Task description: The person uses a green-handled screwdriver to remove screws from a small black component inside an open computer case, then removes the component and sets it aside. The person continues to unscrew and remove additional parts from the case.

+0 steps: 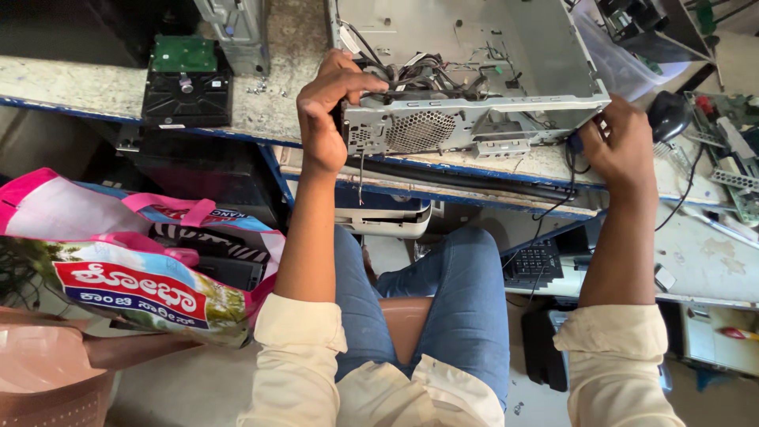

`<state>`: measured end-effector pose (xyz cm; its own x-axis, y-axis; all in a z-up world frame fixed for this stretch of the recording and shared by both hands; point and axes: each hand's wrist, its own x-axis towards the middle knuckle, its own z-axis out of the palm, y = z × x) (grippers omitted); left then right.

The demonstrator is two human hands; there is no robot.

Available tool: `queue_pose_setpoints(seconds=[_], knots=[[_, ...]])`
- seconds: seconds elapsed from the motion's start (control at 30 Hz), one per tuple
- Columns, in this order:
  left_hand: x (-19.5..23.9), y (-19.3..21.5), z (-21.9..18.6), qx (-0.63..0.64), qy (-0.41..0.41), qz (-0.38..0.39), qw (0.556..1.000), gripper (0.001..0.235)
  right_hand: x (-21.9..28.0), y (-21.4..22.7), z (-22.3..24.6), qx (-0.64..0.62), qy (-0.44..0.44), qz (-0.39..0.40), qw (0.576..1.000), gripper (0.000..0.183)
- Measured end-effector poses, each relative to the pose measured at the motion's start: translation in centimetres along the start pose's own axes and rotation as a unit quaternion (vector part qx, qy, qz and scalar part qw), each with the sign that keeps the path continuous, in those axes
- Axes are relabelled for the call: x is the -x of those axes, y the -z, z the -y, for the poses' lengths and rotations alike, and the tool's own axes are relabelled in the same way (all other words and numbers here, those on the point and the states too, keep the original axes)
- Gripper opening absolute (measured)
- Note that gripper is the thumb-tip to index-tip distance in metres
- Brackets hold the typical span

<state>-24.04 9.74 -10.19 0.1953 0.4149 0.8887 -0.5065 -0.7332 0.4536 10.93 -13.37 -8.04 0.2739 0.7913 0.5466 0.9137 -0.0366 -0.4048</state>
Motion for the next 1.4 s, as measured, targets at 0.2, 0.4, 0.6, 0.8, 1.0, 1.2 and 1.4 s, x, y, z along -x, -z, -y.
queue_pose_setpoints(seconds=[0.2,0.4,0.6,0.8,1.0,1.2,1.4], knots=[[-0.1,-0.2,-0.2,-0.011,0.004,0.008,1.000,0.098,0.3,-0.2,-1.4,-0.011,-0.017,-0.001,1.000,0.025],[-0.2,-0.1,-0.4,-0.041,-0.003,0.017,0.999,0.094,0.4,-0.3,-2.7,0.012,-0.007,0.001,1.000,0.022],[-0.2,-0.3,-0.3,-0.037,-0.007,0.006,0.999,0.091,0.4,0.0,-2.4,0.018,0.010,-0.003,1.000,0.021],[-0.1,-0.5,-0.4,-0.046,0.006,0.010,0.999,0.089,1.8,-3.3,-9.6,-0.079,-0.026,-0.015,0.996,0.018],[0.4,-0.6,-0.7,-0.044,0.028,0.004,0.999,0.087,1.7,-7.9,-22.5,-0.091,-0.047,-0.005,0.995,0.022],[0.4,-0.7,-1.2,-0.037,0.054,-0.011,0.998,0.080,1.5,-7.2,-20.1,-0.060,-0.089,-0.013,0.994,0.032],[0.1,-1.1,-1.2,-0.059,0.056,-0.012,0.997,0.070,0.8,-1.9,-9.1,0.030,0.008,-0.008,0.999,0.026]])
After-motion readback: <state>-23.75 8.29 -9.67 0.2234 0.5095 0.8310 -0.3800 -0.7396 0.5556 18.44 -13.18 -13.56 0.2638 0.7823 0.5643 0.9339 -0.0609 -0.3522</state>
